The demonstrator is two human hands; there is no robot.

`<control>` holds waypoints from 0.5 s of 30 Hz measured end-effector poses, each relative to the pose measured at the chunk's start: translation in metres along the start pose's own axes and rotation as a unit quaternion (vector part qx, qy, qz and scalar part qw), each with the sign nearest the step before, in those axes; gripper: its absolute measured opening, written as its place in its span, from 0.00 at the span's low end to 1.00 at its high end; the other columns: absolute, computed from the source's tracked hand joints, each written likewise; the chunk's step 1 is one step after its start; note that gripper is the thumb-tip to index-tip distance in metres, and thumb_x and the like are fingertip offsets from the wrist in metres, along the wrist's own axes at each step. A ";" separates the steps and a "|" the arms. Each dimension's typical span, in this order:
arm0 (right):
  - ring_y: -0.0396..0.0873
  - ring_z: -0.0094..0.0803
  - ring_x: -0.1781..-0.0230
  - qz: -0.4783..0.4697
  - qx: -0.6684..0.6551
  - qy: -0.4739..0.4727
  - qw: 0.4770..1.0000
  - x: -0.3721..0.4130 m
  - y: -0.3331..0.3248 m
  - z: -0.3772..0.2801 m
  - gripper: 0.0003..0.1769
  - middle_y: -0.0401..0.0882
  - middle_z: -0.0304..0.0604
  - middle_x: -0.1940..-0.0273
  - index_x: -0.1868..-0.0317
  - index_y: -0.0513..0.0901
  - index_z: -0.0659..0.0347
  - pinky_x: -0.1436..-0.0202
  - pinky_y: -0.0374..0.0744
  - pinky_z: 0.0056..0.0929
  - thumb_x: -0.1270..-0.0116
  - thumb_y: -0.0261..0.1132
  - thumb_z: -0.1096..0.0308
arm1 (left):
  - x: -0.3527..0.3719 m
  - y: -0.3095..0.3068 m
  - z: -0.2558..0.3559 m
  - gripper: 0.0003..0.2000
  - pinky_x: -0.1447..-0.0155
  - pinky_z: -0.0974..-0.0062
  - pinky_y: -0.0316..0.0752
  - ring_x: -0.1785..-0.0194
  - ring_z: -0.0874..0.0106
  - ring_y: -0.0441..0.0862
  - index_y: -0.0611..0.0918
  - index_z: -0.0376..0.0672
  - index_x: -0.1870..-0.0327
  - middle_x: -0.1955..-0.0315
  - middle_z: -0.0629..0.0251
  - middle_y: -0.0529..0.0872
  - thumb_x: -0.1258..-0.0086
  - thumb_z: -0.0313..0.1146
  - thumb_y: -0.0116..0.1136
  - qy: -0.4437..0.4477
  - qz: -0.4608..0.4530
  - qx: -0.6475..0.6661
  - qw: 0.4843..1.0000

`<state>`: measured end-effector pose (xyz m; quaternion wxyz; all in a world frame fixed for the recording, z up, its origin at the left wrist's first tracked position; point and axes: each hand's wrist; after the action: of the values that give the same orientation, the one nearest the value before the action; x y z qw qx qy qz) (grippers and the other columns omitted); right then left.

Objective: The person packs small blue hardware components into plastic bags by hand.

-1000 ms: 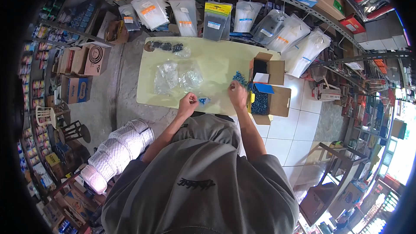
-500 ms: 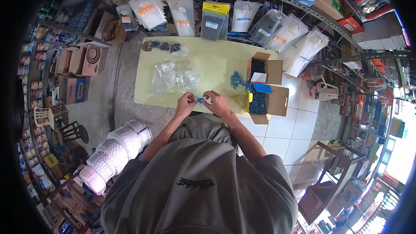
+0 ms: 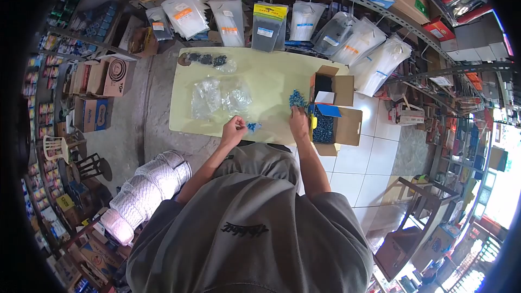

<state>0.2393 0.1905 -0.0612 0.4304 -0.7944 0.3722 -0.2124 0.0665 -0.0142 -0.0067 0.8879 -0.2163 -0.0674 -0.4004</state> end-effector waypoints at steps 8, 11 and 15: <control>0.83 0.48 0.65 -0.066 -0.164 -0.039 0.984 0.006 -0.025 -0.067 0.08 0.82 0.49 0.64 0.61 0.78 0.59 0.63 0.81 0.41 0.41 0.66 0.70 | 0.001 -0.003 -0.002 0.09 0.59 0.77 0.79 0.64 0.75 0.79 0.77 0.38 0.64 0.71 0.65 0.80 0.44 0.21 0.62 -0.006 -0.009 -0.005 1.000; 0.83 0.42 0.66 -0.128 -0.258 -0.107 0.952 0.018 -0.036 -0.106 0.09 0.83 0.46 0.64 0.60 0.80 0.59 0.63 0.81 0.36 0.41 0.67 0.70 | 0.001 -0.004 0.002 0.09 0.59 0.76 0.79 0.65 0.74 0.80 0.77 0.38 0.63 0.70 0.64 0.81 0.44 0.21 0.63 -0.014 -0.018 -0.029 0.999; 0.83 0.40 0.67 -0.175 -0.189 -0.155 0.954 0.026 -0.041 -0.127 0.09 0.83 0.44 0.63 0.60 0.80 0.60 0.62 0.81 0.35 0.40 0.67 0.70 | 0.001 -0.003 0.010 0.09 0.59 0.75 0.79 0.64 0.73 0.81 0.77 0.37 0.63 0.70 0.63 0.82 0.44 0.21 0.63 -0.034 -0.022 -0.037 0.999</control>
<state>0.1886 0.1183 0.0428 0.2804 -0.9372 0.1892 -0.0847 0.0653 -0.0126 0.0039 0.8675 -0.2611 -0.0871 -0.4144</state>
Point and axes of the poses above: each hand's wrist, its own x-axis away from the middle knuckle, its own y-axis out of the palm, z = x × y
